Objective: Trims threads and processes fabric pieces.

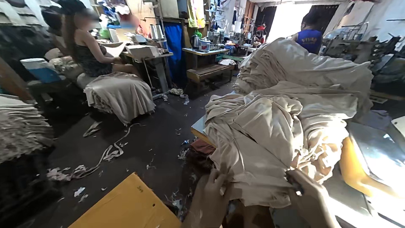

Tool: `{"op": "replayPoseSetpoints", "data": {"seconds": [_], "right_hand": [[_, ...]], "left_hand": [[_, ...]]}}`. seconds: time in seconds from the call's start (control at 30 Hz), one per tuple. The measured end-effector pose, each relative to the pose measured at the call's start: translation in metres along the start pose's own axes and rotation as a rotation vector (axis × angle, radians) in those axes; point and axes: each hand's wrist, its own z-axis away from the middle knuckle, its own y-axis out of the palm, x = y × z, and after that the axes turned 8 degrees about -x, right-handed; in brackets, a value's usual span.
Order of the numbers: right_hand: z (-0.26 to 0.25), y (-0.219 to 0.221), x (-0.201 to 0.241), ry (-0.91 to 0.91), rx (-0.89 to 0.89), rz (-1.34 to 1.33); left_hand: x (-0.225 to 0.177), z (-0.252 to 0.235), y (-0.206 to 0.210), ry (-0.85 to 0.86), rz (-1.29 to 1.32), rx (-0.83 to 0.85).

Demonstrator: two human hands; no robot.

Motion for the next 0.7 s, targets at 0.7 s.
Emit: {"op": "replayPoseSetpoints", "data": {"seconds": [0.7], "right_hand": [[-0.061, 0.050, 0.005, 0.517, 0.417, -1.129]], "left_hand": [[-0.013, 0.035, -0.009, -0.058, 0.075, 0.403]]}}
